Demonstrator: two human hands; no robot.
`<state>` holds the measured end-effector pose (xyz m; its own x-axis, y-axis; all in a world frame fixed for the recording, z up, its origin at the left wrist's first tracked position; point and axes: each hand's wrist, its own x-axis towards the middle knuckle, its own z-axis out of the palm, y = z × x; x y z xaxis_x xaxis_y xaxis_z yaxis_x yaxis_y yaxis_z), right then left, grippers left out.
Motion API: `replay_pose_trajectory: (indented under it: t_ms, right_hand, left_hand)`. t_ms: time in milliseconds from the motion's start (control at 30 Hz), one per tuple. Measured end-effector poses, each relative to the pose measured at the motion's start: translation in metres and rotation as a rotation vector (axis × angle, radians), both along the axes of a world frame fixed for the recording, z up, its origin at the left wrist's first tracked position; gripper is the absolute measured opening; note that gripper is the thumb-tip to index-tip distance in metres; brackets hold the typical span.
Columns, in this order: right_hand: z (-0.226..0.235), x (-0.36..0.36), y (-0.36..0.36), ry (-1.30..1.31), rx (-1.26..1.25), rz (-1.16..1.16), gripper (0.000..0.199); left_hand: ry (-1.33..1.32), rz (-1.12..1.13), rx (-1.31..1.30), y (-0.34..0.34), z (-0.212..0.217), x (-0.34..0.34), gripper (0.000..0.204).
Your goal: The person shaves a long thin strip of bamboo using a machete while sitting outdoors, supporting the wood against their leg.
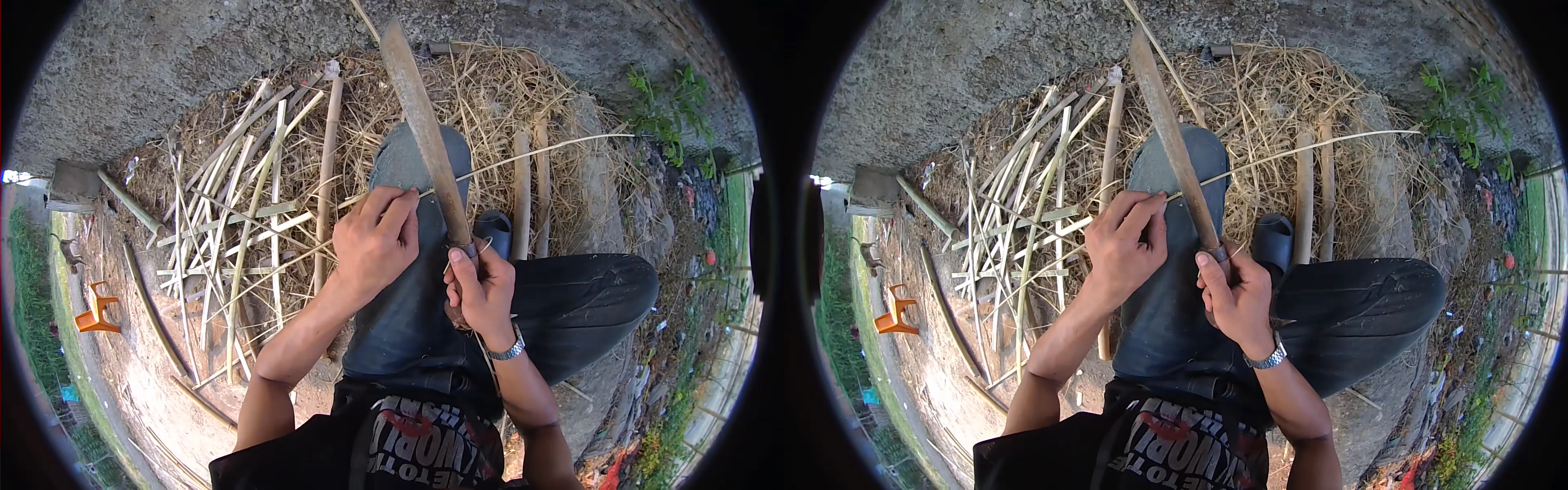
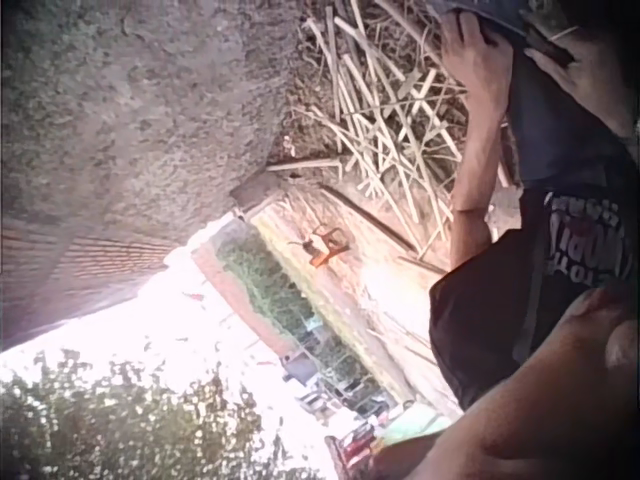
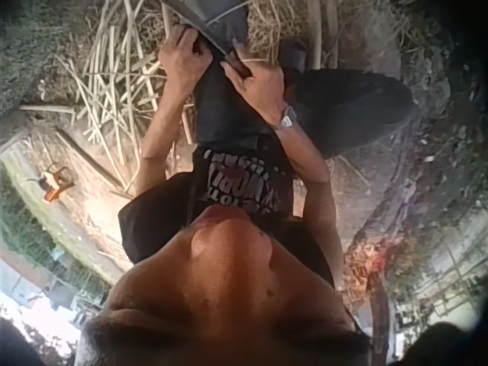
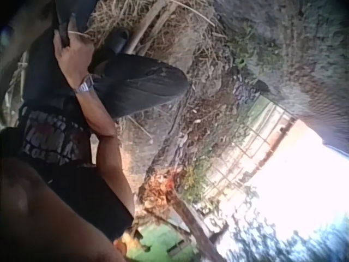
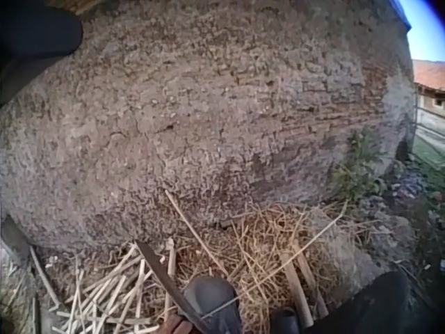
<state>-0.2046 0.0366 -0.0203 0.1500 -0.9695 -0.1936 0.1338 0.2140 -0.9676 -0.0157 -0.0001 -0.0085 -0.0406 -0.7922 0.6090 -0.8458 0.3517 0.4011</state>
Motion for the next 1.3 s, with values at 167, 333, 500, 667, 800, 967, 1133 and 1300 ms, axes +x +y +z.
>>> replay_pose_trajectory:
  t_ms: [167,333,500,667,800,967,1133,1300]
  right_hand:
    - [0.001,0.002,-0.004,-0.015,0.046,0.005,0.029]
    - [0.001,0.007,-0.009,-0.073,0.094,0.002,0.031]
    - [-0.001,0.008,-0.007,-0.181,0.184,0.015,0.032]
    - [-0.003,0.007,-0.008,-0.26,0.196,0.004,0.03]
    - [-0.008,0.002,-0.004,-0.38,0.211,0.027,0.028]
    - [-0.006,-0.005,0.004,0.28,-0.334,-0.098,0.051]
    - [0.005,-0.007,-0.001,0.529,-0.663,-0.111,0.054]
    - [-0.007,-0.001,0.001,0.645,-0.707,-0.098,0.054]
  left_hand:
    - [-0.028,-0.002,-0.017,-0.001,-0.001,0.001,0.022]
    - [-0.028,-0.004,-0.085,-0.005,-0.002,0.001,0.021]
    - [-0.043,-0.008,-0.096,-0.004,0.002,-0.002,0.021]
    - [-0.064,-0.023,-0.123,-0.005,0.007,-0.002,0.02]
    - [-0.032,-0.015,-0.056,-0.001,0.009,-0.001,0.02]
    - [-0.018,0.005,-0.04,-0.003,0.013,-0.006,0.014]
    - [-0.041,-0.007,-0.038,-0.003,0.013,-0.004,0.015]
    - [-0.074,0.014,-0.022,-0.003,0.009,-0.003,0.017]
